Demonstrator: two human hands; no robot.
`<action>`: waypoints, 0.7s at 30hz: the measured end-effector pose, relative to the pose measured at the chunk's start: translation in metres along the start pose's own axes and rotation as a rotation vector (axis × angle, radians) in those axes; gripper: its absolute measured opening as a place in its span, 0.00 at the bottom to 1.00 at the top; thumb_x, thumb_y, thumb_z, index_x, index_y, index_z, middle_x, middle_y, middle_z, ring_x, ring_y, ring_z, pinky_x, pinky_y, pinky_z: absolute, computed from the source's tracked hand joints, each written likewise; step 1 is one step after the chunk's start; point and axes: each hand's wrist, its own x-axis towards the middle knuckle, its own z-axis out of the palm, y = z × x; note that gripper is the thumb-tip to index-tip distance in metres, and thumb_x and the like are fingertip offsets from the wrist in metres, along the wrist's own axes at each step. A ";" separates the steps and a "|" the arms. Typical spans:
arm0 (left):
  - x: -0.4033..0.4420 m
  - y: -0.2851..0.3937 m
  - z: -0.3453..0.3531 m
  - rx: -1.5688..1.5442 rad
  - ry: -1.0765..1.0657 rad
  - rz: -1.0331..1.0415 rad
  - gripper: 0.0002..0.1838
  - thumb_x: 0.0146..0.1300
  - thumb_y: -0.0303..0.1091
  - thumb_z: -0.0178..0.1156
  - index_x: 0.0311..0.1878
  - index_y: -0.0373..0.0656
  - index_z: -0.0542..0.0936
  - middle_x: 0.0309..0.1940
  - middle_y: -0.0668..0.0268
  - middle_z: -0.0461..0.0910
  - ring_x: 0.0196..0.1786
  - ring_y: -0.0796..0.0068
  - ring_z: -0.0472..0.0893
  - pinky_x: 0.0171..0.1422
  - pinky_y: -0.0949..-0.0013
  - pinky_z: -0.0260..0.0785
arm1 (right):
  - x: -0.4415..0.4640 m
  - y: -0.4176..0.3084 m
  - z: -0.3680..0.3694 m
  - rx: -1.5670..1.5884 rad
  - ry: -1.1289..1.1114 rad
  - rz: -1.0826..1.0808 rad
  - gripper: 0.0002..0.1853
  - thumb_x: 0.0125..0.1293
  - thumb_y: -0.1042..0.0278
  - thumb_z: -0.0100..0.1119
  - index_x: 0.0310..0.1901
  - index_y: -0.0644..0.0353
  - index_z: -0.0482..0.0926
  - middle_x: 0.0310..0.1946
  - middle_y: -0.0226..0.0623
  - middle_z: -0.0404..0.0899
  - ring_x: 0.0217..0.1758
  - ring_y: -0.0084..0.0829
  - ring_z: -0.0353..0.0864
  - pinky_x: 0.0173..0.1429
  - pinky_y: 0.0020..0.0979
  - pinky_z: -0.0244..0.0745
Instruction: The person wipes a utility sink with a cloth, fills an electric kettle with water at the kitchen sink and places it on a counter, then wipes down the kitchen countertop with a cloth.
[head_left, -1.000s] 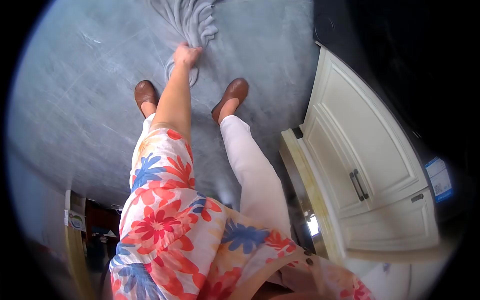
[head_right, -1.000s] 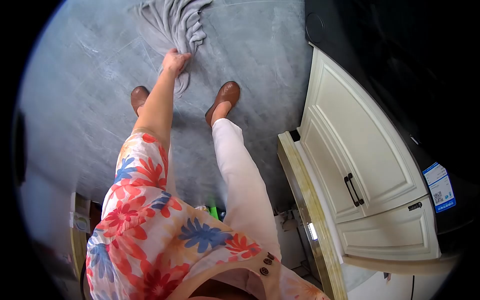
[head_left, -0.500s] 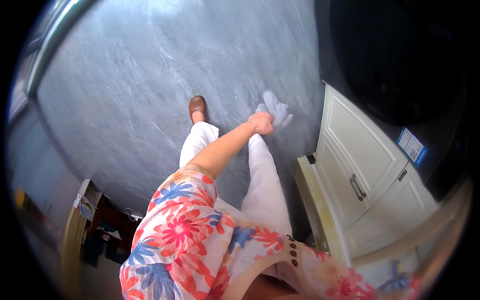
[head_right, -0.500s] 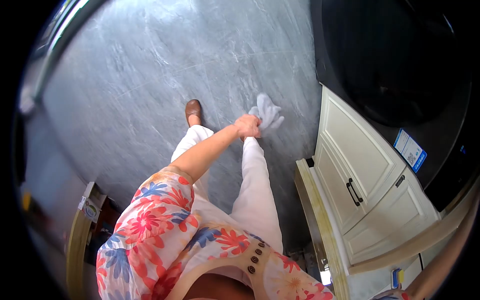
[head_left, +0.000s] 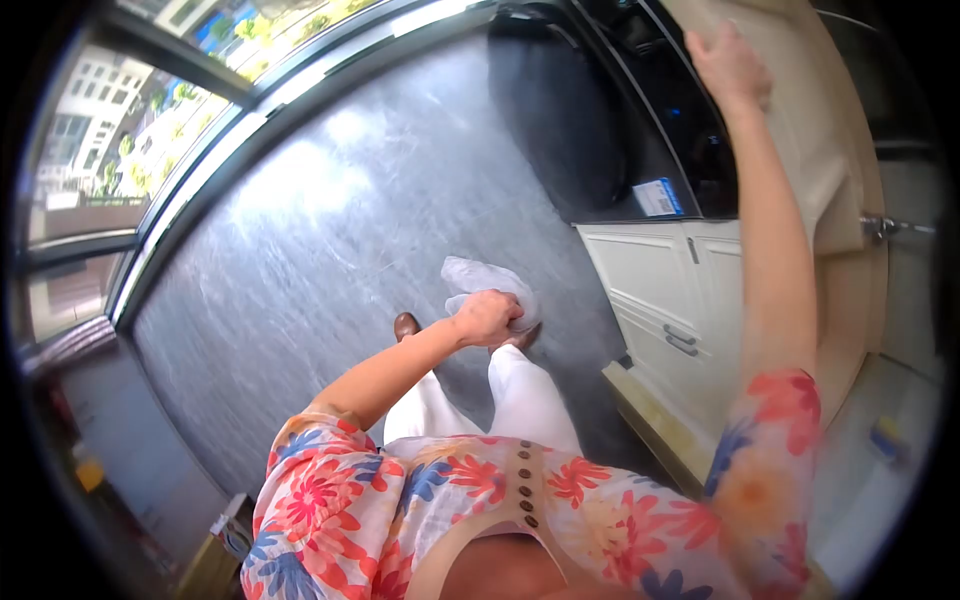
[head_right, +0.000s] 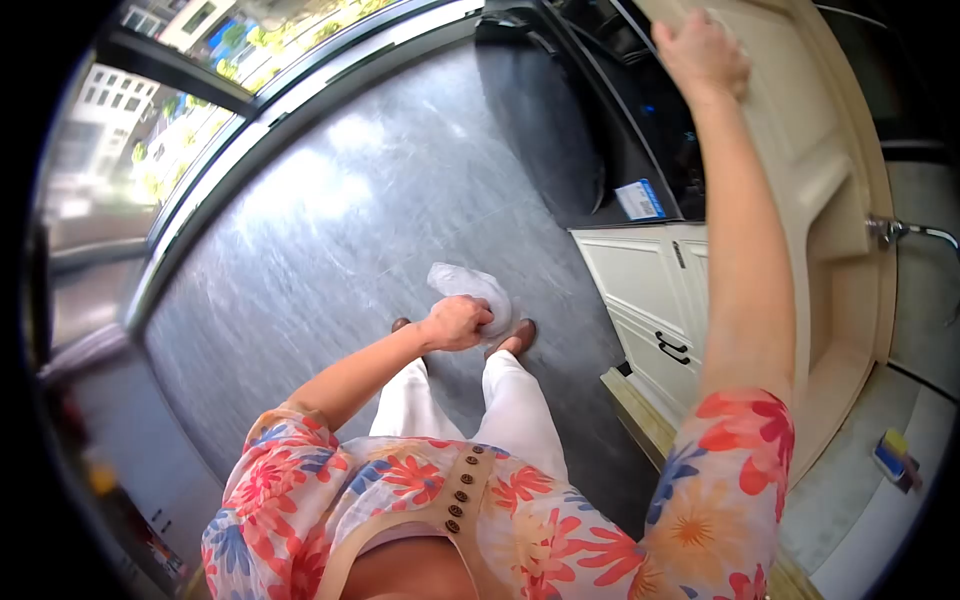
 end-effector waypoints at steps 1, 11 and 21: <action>0.002 0.010 -0.014 0.053 0.022 0.002 0.03 0.44 0.30 0.55 0.24 0.43 0.76 0.30 0.62 0.76 0.35 0.57 0.75 0.38 0.60 0.67 | 0.001 0.002 0.001 0.044 -0.005 0.013 0.30 0.54 0.38 0.46 0.48 0.56 0.70 0.45 0.44 0.75 0.50 0.44 0.72 0.50 0.47 0.67; 0.007 0.137 -0.150 -0.162 0.438 0.010 0.11 0.42 0.22 0.58 0.34 0.38 0.79 0.37 0.64 0.77 0.34 0.71 0.76 0.39 0.70 0.67 | -0.001 0.032 -0.008 0.588 -0.381 -0.076 0.37 0.50 0.46 0.55 0.61 0.54 0.59 0.62 0.40 0.56 0.67 0.42 0.50 0.64 0.49 0.49; 0.118 0.306 -0.191 0.223 0.657 0.968 0.18 0.51 0.47 0.60 0.37 0.43 0.78 0.44 0.64 0.74 0.52 0.57 0.66 0.58 0.57 0.53 | -0.018 0.028 0.000 0.543 -0.139 -0.089 0.27 0.53 0.55 0.54 0.55 0.54 0.64 0.57 0.39 0.61 0.63 0.39 0.55 0.63 0.45 0.50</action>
